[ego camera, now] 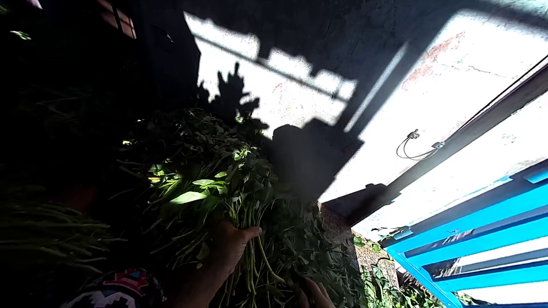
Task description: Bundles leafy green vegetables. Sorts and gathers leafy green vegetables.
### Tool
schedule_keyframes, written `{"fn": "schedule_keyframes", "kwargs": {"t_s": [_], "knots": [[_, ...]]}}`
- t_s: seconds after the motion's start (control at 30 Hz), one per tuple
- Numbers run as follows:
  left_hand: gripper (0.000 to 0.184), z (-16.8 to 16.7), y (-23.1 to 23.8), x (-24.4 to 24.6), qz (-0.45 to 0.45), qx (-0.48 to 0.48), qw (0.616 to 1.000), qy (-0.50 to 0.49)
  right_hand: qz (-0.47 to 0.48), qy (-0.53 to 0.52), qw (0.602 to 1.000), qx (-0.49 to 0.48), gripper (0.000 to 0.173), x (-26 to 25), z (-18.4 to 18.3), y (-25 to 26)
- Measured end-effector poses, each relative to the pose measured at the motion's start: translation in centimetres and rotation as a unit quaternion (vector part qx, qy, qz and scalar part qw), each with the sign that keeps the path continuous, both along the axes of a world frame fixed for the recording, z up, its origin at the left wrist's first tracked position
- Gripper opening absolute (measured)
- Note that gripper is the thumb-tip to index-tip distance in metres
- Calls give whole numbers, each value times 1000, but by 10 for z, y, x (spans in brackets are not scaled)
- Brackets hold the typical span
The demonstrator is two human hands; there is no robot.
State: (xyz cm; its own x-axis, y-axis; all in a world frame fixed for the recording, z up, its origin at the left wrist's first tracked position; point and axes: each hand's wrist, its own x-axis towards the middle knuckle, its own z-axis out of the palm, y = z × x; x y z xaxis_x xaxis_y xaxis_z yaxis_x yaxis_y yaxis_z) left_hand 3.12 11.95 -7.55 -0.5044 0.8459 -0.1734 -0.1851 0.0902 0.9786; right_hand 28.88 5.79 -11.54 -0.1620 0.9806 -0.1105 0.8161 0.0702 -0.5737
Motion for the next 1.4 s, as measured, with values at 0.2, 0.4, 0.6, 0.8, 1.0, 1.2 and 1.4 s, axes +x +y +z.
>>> {"fn": "schedule_keyframes", "kwargs": {"t_s": [0.2,0.4,0.6,0.8,1.0,1.2,1.4], "knots": [[55,4,-3,7,-26,-10,998,-55,91,110,980,136,24,-78,3,14],[62,8,-10,-3,-84,-38,989,-119,12,302,946,118,30,-89,-7,31],[59,14,-18,5,-149,-42,982,-108,22,459,883,97,36,-134,30,57],[25,29,-18,-10,-84,-12,995,-59,107,478,863,-126,43,-112,17,110],[26,50,-11,-36,69,75,995,-11,-126,111,962,-215,26,-53,-136,151],[28,37,-9,-26,56,75,994,-63,-106,-99,954,-263,49,-87,-206,92],[25,35,-4,-29,70,84,993,-42,-197,89,957,-192,34,-88,-165,82]]}}
